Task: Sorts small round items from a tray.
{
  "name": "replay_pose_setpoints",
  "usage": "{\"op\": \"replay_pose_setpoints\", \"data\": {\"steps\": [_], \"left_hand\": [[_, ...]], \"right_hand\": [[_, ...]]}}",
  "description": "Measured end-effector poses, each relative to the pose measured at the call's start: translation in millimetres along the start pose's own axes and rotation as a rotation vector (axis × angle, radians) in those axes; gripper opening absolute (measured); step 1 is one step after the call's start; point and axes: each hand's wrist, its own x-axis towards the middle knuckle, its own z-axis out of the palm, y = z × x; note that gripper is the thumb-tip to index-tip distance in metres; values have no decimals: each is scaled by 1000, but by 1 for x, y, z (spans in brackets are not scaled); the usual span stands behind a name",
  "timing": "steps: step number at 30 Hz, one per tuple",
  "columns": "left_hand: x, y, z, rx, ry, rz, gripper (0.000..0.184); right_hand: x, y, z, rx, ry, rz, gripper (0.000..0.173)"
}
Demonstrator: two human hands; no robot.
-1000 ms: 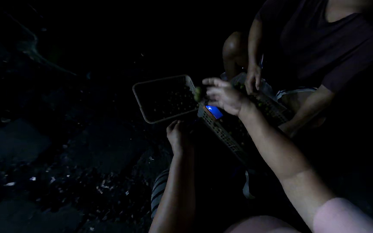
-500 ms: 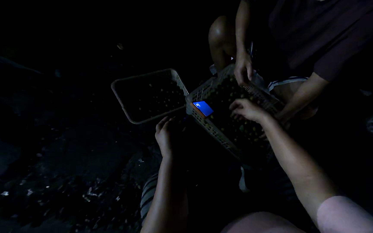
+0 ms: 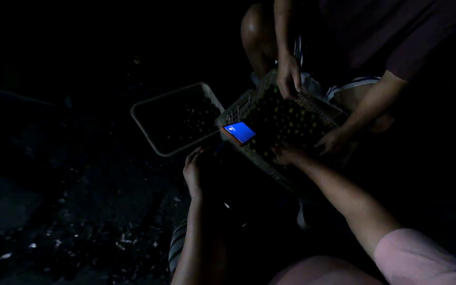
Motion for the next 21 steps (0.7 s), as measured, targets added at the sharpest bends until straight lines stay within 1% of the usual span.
{"op": "replay_pose_setpoints", "data": {"steps": [1,3,5,6,7,9,10,12,14,17,21], "left_hand": [[0,0,1,-50,-17,-13,29],[1,1,6,-185,4,-60,26],[4,0,9,-247,30,-81,27],[5,0,10,-256,41,-83,27],[5,1,10,-254,41,-83,26],[2,4,10,-238,34,-83,26],[-1,6,10,-234,23,-92,27],[-4,10,12,-238,20,-108,26],[-4,11,12,-248,15,-115,27],[-5,12,10,-272,25,-107,22],[-4,10,1,-303,-28,-110,23]], "right_hand": [[3,2,-1,29,-22,-4,58],[4,3,-2,47,-56,-17,67],[3,6,5,60,-63,-32,77],[4,9,12,79,-50,-47,78],[2,9,18,110,-21,-63,73],[-9,4,14,154,-49,-84,56],[-14,1,11,132,-68,-101,47],[-24,-5,6,73,-105,-116,37],[-28,-8,4,77,-124,-98,35],[-27,-1,9,187,-107,-72,37],[-30,16,18,512,13,-22,32]]}}
